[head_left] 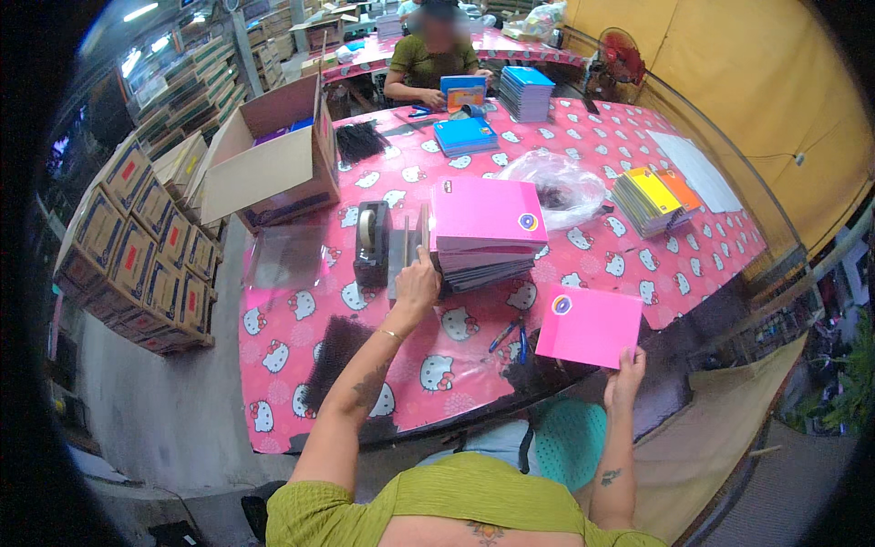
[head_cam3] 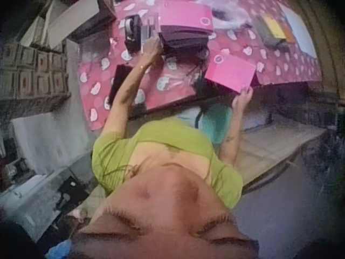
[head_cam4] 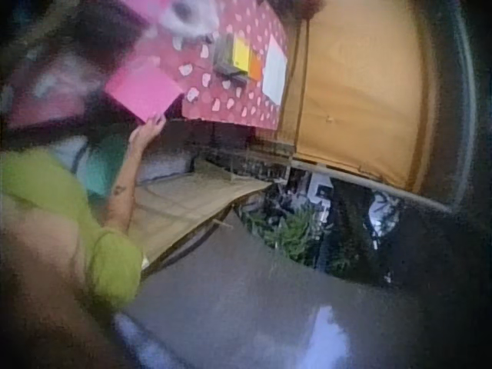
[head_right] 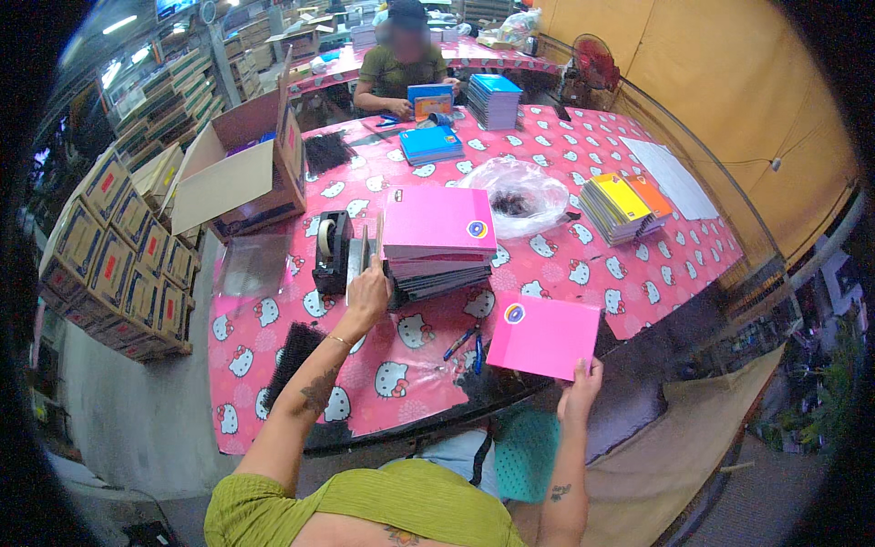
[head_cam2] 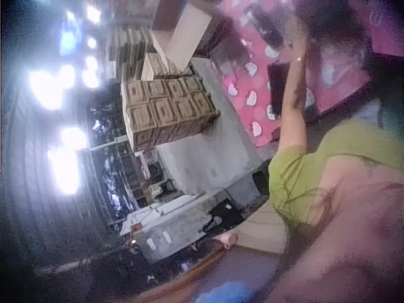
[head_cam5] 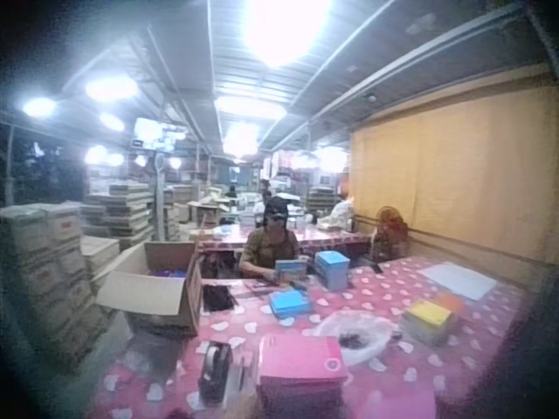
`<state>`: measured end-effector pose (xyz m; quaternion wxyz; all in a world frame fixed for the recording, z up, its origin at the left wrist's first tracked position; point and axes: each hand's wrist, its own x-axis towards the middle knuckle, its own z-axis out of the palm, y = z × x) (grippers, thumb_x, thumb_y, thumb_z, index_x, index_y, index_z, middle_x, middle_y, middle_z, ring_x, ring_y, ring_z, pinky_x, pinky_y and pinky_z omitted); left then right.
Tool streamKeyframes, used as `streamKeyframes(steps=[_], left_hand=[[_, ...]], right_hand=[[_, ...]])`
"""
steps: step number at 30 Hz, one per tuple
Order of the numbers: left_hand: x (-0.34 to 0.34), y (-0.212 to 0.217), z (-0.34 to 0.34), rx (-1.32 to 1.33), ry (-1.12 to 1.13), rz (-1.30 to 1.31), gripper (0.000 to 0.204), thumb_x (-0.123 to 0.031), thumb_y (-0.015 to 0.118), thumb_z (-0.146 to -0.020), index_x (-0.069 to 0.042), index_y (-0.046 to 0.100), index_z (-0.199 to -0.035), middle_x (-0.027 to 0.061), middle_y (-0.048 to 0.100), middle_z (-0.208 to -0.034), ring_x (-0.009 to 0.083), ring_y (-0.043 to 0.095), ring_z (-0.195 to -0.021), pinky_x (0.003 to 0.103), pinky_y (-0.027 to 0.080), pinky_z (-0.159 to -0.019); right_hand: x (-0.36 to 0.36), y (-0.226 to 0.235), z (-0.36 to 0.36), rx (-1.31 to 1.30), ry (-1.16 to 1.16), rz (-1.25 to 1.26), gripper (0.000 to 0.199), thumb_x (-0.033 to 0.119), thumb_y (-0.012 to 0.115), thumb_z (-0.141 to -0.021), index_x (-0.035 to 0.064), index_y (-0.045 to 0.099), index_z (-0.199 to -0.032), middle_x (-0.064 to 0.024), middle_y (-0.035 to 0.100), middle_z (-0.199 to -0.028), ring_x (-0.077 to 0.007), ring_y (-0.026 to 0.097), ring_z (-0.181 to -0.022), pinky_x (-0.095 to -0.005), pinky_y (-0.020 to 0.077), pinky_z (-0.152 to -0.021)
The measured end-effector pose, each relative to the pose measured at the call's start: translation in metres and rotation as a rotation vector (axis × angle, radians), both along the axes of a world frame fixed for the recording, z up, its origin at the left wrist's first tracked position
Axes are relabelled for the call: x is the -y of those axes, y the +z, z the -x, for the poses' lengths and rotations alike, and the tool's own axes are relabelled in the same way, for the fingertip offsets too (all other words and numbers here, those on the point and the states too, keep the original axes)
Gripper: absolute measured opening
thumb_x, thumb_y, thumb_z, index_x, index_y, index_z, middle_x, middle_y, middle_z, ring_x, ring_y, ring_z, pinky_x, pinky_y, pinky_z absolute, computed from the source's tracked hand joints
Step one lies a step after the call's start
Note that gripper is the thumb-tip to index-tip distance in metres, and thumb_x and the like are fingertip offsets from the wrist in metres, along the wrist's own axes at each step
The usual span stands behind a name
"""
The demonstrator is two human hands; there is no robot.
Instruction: The person assembles notebooks by sliding spiral bindings through stacked pages and covers, then smoothing the binding by hand.
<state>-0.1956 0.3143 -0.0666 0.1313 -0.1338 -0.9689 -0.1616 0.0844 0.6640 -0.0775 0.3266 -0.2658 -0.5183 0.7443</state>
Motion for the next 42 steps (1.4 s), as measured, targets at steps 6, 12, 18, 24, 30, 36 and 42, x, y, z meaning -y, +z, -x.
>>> streamKeyframes(steps=[6, 12, 18, 24, 30, 36, 42], left_hand=[[-0.010, -0.011, 0.004, -0.115, -0.014, 0.108, 0.044, -0.025, 0.067, -0.084, -0.001, 0.057, -0.120, 0.0140, 0.069, -0.080, 0.0328, 0.070, -0.071, 0.044, 0.056, -0.059], [-0.010, -0.005, -0.004, -0.189, -0.134, 0.045, 0.042, -0.019, 0.061, -0.085, 0.004, 0.060, -0.120, 0.0129, 0.066, -0.072, 0.0308, 0.069, -0.064, 0.042, 0.056, -0.056], [-0.008, 0.013, -0.013, -0.221, -0.126, 0.046, 0.054, -0.021, 0.065, -0.082, 0.004, 0.058, -0.129, 0.0116, 0.065, -0.071, 0.0288, 0.067, -0.063, 0.042, 0.055, -0.056], [-0.010, 0.055, -0.040, -0.205, -0.119, 0.085, 0.046, -0.025, 0.069, -0.079, -0.005, 0.062, -0.120, 0.0102, 0.065, -0.073, 0.0288, 0.067, -0.068, 0.042, 0.053, -0.061], [-0.002, 0.080, -0.119, -0.123, -0.085, -0.001, 0.041, -0.021, 0.069, -0.078, -0.004, 0.067, -0.115, 0.0127, 0.066, -0.074, 0.0304, 0.066, -0.068, 0.042, 0.053, -0.062], [0.010, 0.062, -0.186, -0.268, -0.025, -0.177, 0.038, -0.014, 0.070, -0.073, -0.004, 0.070, -0.109, 0.0104, 0.062, -0.069, 0.0281, 0.062, -0.061, 0.042, 0.049, -0.056], [-0.016, 0.045, -0.229, -0.398, 0.050, -0.206, 0.038, -0.006, 0.070, -0.068, -0.003, 0.071, -0.107, 0.0084, 0.054, -0.062, 0.0270, 0.055, -0.054, 0.041, 0.044, -0.052]], right_hand=[[0.010, -0.056, 0.002, 0.180, 0.053, 0.020, 0.021, 0.026, 0.059, -0.101, 0.0133, 0.051, -0.115, -0.0025, 0.060, -0.102, -0.0167, 0.062, -0.087, -0.0343, 0.0560, -0.065], [-0.015, -0.082, 0.017, 0.320, 0.124, 0.072, 0.022, 0.025, 0.060, -0.100, 0.0130, 0.056, -0.117, -0.0021, 0.061, -0.102, -0.0164, 0.064, -0.088, -0.0345, 0.0572, -0.065], [-0.030, -0.072, 0.063, 1.038, 0.006, -0.972, 0.045, 0.016, 0.064, -0.090, 0.0029, 0.054, -0.131, -0.0179, 0.057, -0.126, -0.0292, 0.060, -0.109, -0.0463, 0.0500, -0.093], [0.092, -0.049, 0.176, 0.225, 0.506, 0.018, 0.045, 0.023, 0.060, -0.090, 0.0052, 0.053, -0.130, -0.0172, 0.053, -0.132, -0.0376, 0.049, -0.123, -0.0541, 0.0338, -0.109], [0.125, -0.041, 0.234, 0.167, 0.547, 0.748, 0.042, 0.031, 0.058, -0.089, 0.0097, 0.059, -0.126, -0.0141, 0.062, -0.124, -0.0392, 0.054, -0.122, -0.0625, 0.0397, -0.104], [0.121, -0.067, 0.254, -0.009, 0.651, 0.749, 0.033, 0.026, 0.057, -0.090, 0.0102, 0.059, -0.119, -0.0137, 0.061, -0.122, -0.0354, 0.056, -0.115, -0.0586, 0.0443, -0.100], [0.115, -0.090, 0.299, -0.077, 0.799, 0.810, 0.029, 0.026, 0.057, -0.091, 0.0103, 0.056, -0.116, -0.0137, 0.059, -0.119, -0.0345, 0.055, -0.113, -0.0558, 0.0441, -0.098]])
